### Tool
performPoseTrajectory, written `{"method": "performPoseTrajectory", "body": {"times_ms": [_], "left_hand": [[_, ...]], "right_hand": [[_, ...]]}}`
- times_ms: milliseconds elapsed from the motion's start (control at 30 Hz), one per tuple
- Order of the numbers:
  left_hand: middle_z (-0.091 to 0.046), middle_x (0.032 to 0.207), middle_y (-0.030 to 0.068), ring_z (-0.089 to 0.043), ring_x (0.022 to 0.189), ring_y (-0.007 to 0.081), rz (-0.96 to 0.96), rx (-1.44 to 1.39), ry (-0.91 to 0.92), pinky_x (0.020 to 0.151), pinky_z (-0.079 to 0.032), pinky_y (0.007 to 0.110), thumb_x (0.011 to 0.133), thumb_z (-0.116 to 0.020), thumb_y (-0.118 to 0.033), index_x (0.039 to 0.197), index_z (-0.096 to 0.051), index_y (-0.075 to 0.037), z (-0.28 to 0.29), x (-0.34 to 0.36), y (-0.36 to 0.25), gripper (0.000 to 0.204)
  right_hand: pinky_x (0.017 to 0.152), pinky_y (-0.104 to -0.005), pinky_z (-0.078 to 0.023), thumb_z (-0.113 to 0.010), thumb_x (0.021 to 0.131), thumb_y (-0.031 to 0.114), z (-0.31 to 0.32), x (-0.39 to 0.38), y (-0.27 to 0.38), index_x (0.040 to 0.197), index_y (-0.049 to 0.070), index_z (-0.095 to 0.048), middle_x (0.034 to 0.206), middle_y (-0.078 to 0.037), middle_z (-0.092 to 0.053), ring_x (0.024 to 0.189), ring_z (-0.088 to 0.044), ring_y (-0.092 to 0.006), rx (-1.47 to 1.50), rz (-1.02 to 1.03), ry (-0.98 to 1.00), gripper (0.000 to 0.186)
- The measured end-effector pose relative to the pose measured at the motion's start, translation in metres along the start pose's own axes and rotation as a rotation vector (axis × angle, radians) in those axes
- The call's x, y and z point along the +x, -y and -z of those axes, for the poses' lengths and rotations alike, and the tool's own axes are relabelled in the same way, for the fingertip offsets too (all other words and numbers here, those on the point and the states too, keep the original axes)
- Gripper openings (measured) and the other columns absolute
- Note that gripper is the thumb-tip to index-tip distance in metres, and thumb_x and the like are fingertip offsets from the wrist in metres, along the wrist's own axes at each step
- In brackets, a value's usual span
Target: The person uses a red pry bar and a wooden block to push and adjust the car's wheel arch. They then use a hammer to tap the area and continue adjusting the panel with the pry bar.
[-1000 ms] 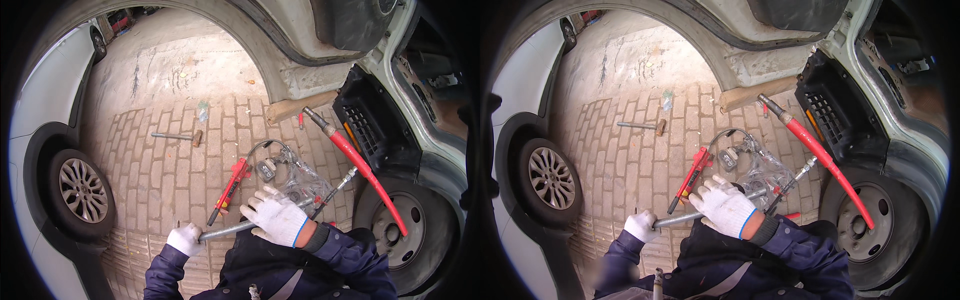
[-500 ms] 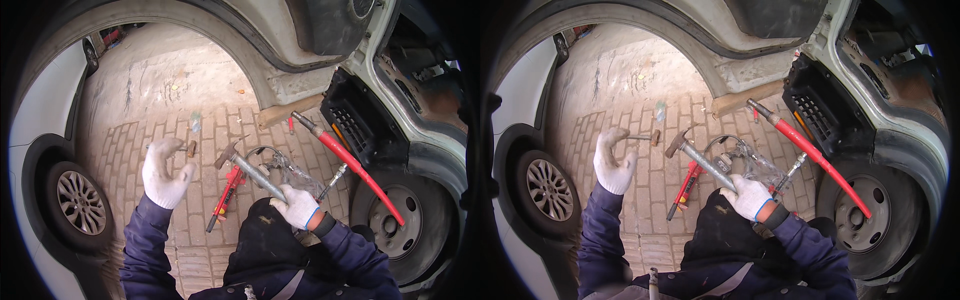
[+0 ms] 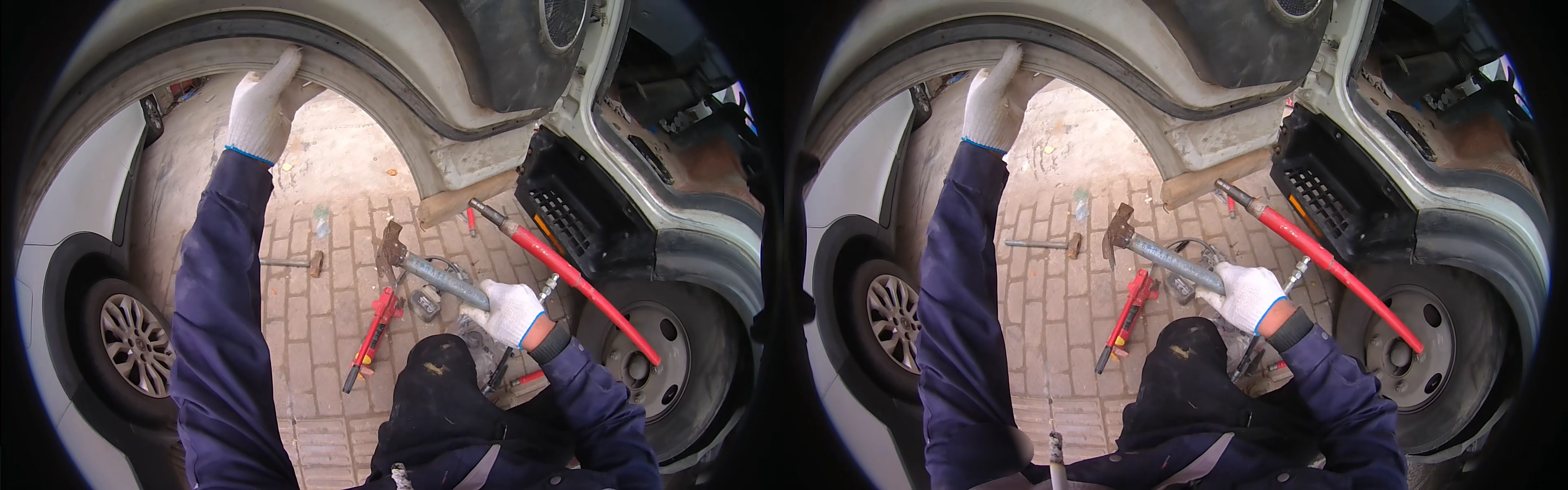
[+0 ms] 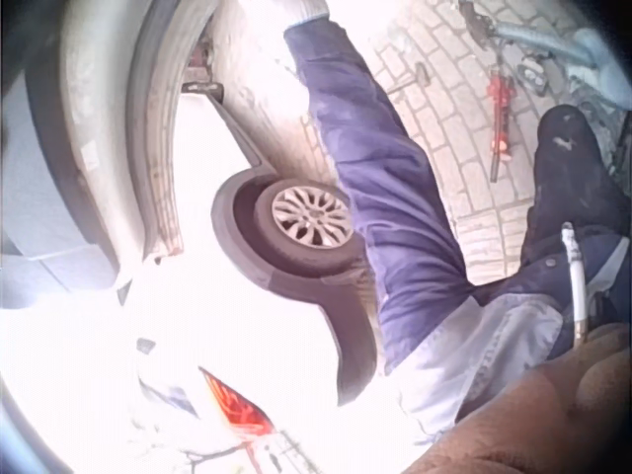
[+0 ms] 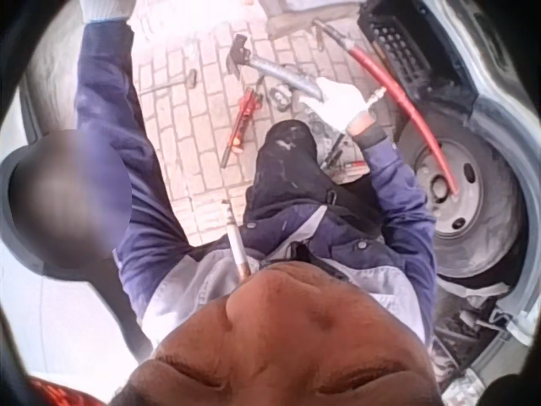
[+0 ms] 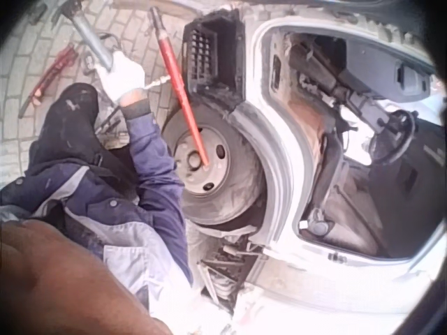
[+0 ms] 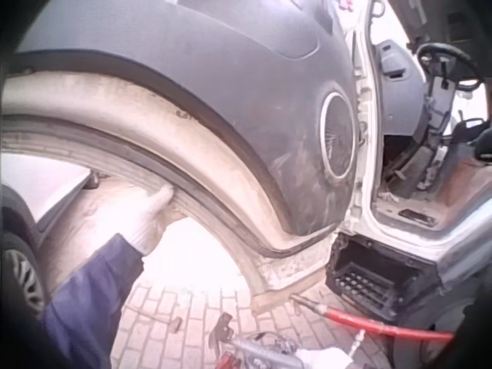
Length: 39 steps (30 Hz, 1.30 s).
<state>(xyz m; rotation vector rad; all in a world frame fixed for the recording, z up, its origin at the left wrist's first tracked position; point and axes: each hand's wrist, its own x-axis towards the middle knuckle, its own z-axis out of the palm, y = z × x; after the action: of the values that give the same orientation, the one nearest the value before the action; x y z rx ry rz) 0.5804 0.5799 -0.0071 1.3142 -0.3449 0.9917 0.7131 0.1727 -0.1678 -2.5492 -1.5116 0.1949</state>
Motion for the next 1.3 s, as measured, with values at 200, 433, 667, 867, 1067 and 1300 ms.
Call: {"method": "performPoseTrajectory", "body": {"times_ms": [200,433,667,867,1067,1300], "left_hand": [[-0.082,0.107,0.0152,-0.080,0.095,0.0192,0.049,0.512,-0.091,0.086,-0.064,0.029,0.112,-0.067,-0.027,0.113,-0.076,0.013,-0.012,0.002,-0.006,0.040],[-0.080,0.099,0.0148,-0.080,0.087,0.0186,-0.112,0.617,-0.044,0.079,-0.067,0.030,0.112,-0.066,-0.022,0.109,-0.074,0.018,-0.006,0.002,-0.003,0.041],[-0.080,0.098,0.0154,-0.080,0.090,0.0189,0.070,0.561,-0.114,0.080,-0.069,0.032,0.116,-0.060,-0.027,0.107,-0.073,0.018,0.003,0.009,-0.002,0.048],[-0.075,0.087,0.0120,-0.079,0.084,0.0194,-0.080,0.667,-0.064,0.079,-0.070,0.035,0.111,-0.068,-0.021,0.094,-0.072,0.015,-0.004,0.003,-0.004,0.041],[-0.072,0.089,0.0137,-0.081,0.088,0.0217,0.034,0.455,-0.124,0.081,-0.071,0.036,0.110,-0.068,-0.016,0.087,-0.070,0.015,-0.012,0.002,-0.008,0.040],[-0.071,0.089,0.0141,-0.081,0.092,0.0231,-0.026,0.605,-0.092,0.084,-0.072,0.039,0.110,-0.069,-0.018,0.085,-0.069,0.016,-0.016,0.001,-0.011,0.043]], "right_hand": [[0.071,-0.0500,-0.060,-0.073,0.103,0.042,0.007,-0.007,0.021,0.106,0.007,-0.069,0.090,-0.019,-0.072,0.085,-0.075,-0.0390,-0.011,0.286,-0.211,0.035],[0.073,-0.0504,-0.061,-0.074,0.100,0.037,0.015,0.015,0.035,0.109,0.007,-0.066,0.095,-0.018,-0.073,0.084,-0.076,-0.0400,-0.073,0.315,-0.219,0.033],[0.075,-0.0516,-0.061,-0.075,0.100,0.039,0.021,0.026,0.020,0.109,0.007,-0.067,0.096,-0.019,-0.074,0.085,-0.076,-0.0413,-0.130,0.274,-0.150,0.034],[0.078,-0.0547,-0.062,-0.070,0.104,0.038,0.009,0.044,0.011,0.107,0.002,-0.066,0.093,-0.025,-0.077,0.086,-0.077,-0.0456,0.009,-0.122,-0.238,0.036],[0.075,-0.0518,-0.061,-0.074,0.102,0.039,-0.010,0.006,0.055,0.105,0.005,-0.067,0.094,-0.020,-0.075,0.082,-0.075,-0.0438,0.067,0.370,-0.151,0.035],[0.079,-0.0566,-0.061,-0.070,0.105,0.046,0.020,0.045,0.024,0.104,0.001,-0.067,0.089,-0.026,-0.076,0.086,-0.076,-0.0466,0.133,-0.169,-0.276,0.045]]}}
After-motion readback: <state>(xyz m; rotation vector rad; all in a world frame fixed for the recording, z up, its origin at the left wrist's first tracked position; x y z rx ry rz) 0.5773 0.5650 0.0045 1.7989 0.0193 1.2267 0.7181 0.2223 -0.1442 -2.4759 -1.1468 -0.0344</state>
